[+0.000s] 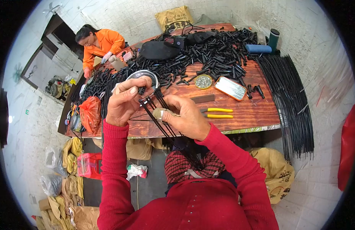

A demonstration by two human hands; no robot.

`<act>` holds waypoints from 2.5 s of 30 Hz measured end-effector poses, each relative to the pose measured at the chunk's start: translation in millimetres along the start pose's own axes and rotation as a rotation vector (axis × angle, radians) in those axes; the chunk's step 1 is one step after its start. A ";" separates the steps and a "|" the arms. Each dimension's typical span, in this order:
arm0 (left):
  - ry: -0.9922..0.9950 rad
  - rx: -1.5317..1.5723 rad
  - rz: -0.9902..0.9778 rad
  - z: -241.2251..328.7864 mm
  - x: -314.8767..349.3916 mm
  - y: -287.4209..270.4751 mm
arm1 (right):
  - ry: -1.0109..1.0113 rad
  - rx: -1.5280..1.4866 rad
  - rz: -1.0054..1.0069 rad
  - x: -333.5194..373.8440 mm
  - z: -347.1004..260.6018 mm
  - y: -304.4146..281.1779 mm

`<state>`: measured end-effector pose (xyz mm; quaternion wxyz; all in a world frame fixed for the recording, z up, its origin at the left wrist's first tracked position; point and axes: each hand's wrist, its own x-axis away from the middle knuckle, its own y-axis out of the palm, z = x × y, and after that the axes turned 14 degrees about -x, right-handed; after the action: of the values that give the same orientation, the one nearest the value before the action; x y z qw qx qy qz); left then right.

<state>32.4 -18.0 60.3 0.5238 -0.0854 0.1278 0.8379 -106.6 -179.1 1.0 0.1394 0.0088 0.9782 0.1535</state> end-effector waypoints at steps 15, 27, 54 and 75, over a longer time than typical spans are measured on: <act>-0.110 -0.008 -0.031 -0.8 -3.7 -2.2 | 0.020 -0.021 0.020 -0.6 -2.0 -0.4; -0.193 -0.031 -0.017 5.4 -3.6 2.4 | -0.025 -0.018 0.013 -2.7 -0.6 -2.0; -0.227 0.022 0.147 4.7 -5.8 15.9 | 0.016 -0.048 -0.009 -5.2 -0.1 -9.6; -0.200 -0.026 0.264 1.6 10.3 30.4 | 0.162 -0.207 -0.050 -9.2 -9.2 -11.1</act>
<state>0.6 -21.4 62.8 0.4183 0.0089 0.0743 0.9052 -100.1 -193.0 8.5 0.0640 -0.0427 0.9651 0.2504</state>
